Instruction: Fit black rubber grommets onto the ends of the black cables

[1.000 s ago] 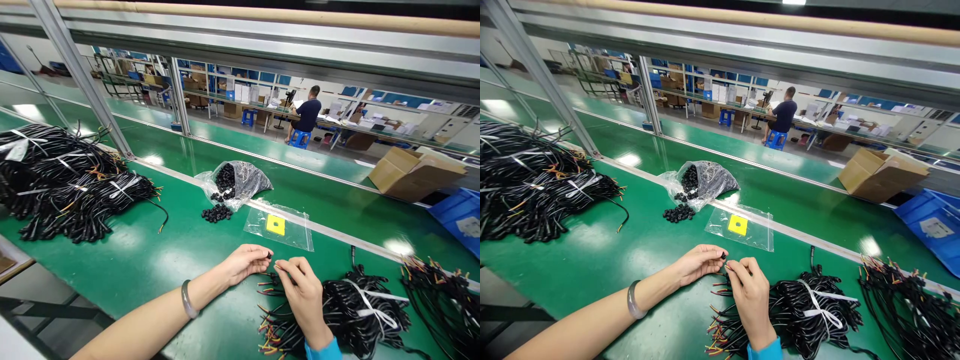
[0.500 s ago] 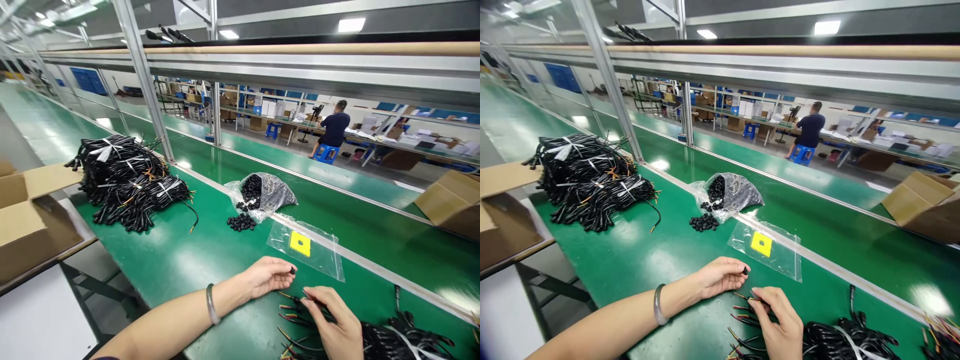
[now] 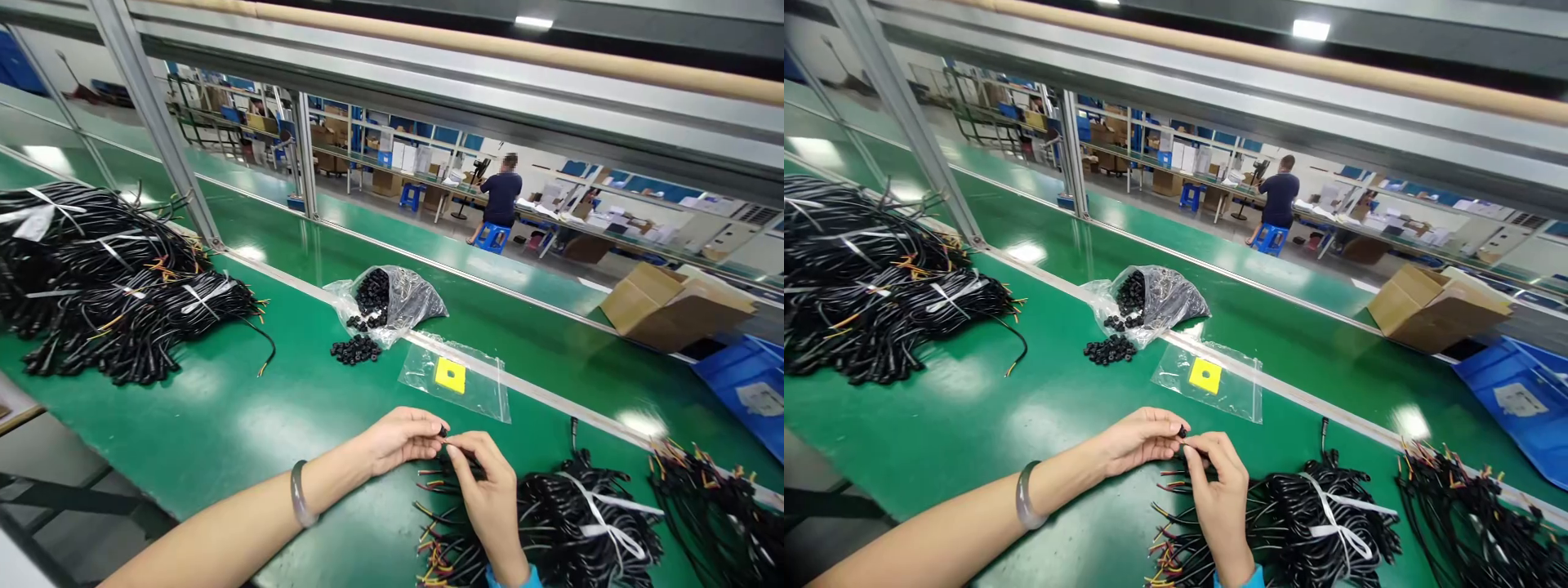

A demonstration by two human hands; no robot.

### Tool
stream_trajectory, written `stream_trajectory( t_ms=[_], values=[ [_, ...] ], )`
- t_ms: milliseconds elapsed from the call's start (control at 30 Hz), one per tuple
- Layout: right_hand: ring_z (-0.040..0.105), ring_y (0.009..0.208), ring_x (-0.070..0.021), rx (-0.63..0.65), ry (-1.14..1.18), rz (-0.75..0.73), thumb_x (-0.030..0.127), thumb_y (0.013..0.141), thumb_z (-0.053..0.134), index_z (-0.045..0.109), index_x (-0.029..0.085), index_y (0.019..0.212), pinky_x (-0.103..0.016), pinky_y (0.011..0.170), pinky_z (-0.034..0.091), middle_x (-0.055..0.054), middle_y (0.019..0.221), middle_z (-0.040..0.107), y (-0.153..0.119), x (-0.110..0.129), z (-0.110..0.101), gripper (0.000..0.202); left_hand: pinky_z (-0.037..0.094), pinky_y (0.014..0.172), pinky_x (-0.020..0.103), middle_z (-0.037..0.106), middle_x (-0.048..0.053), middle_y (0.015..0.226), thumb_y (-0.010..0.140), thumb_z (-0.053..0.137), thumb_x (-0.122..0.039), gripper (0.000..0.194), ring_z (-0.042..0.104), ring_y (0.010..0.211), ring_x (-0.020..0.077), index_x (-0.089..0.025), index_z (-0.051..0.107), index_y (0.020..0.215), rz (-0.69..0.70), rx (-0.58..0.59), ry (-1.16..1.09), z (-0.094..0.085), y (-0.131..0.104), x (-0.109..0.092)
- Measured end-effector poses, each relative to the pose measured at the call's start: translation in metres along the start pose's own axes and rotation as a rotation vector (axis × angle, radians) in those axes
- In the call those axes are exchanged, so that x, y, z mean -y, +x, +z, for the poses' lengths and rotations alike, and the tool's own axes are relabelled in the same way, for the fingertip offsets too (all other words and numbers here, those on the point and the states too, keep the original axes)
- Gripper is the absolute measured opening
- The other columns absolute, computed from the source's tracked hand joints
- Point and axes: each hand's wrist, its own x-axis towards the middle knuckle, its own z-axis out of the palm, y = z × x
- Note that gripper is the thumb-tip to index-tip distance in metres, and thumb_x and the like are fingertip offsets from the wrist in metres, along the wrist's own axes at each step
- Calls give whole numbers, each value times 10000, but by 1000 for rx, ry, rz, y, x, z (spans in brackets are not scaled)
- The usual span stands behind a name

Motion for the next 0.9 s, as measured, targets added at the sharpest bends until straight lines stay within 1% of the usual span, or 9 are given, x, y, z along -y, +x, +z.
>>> stream_trajectory(
  t_ms=[133, 267, 433, 533, 633, 767, 900],
  values=[
    [601, 729, -138, -26, 108, 115, 277, 859, 593, 649, 201, 815, -228, 642, 496, -25, 785, 622, 0, -3, 1, 104, 543, 585, 153, 696, 68, 663, 692, 766, -178, 201, 648, 562, 91, -50, 713, 837, -11, 9, 35, -1, 1, 2],
    [602, 727, -144, -51, 177, 152, 300, 840, 611, 651, 191, 793, -233, 639, 501, -32, 771, 617, 1, -4, 0, 125, 545, 584, 158, 703, 74, 685, 682, 771, -173, 201, 651, 566, 93, -50, 715, 831, -22, 3, 35, -2, 1, 2],
    [599, 725, -158, -42, 168, 169, 324, 836, 613, 660, 182, 792, -252, 629, 500, -48, 770, 621, 1, -3, 1, 156, 549, 588, 165, 707, 81, 693, 669, 783, -179, 218, 659, 573, 101, -49, 713, 829, -29, -2, 26, -1, 0, 2],
    [594, 727, -163, -26, 137, 177, 333, 842, 605, 671, 181, 800, -259, 631, 497, -55, 775, 625, 0, -3, 1, 171, 549, 588, 161, 706, 77, 682, 673, 779, -175, 201, 660, 572, 101, -54, 713, 820, -25, 1, 27, 0, 0, 1],
    [584, 714, -160, -38, 96, 172, 339, 851, 593, 683, 180, 808, -252, 606, 481, -55, 764, 621, -1, -2, 1, 188, 551, 588, 163, 707, 76, 687, 679, 773, -168, 187, 657, 568, 98, -56, 714, 816, -21, 7, 27, 0, 0, 1],
    [543, 623, -133, -64, 41, 134, 335, 851, 595, 697, 179, 795, -228, 520, 424, -34, 706, 592, 0, 0, 0, 194, 553, 589, 162, 707, 77, 697, 680, 771, -165, 193, 656, 569, 96, -50, 714, 823, -18, 15, 28, 0, -1, 0],
    [486, 539, -104, -61, 38, 124, 332, 839, 609, 706, 181, 766, -215, 457, 375, -19, 678, 566, 1, 0, 0, 193, 550, 590, 161, 703, 74, 675, 680, 771, -165, 192, 653, 560, 94, -48, 713, 820, -15, 8, 29, 1, -2, 1]
  ],
)
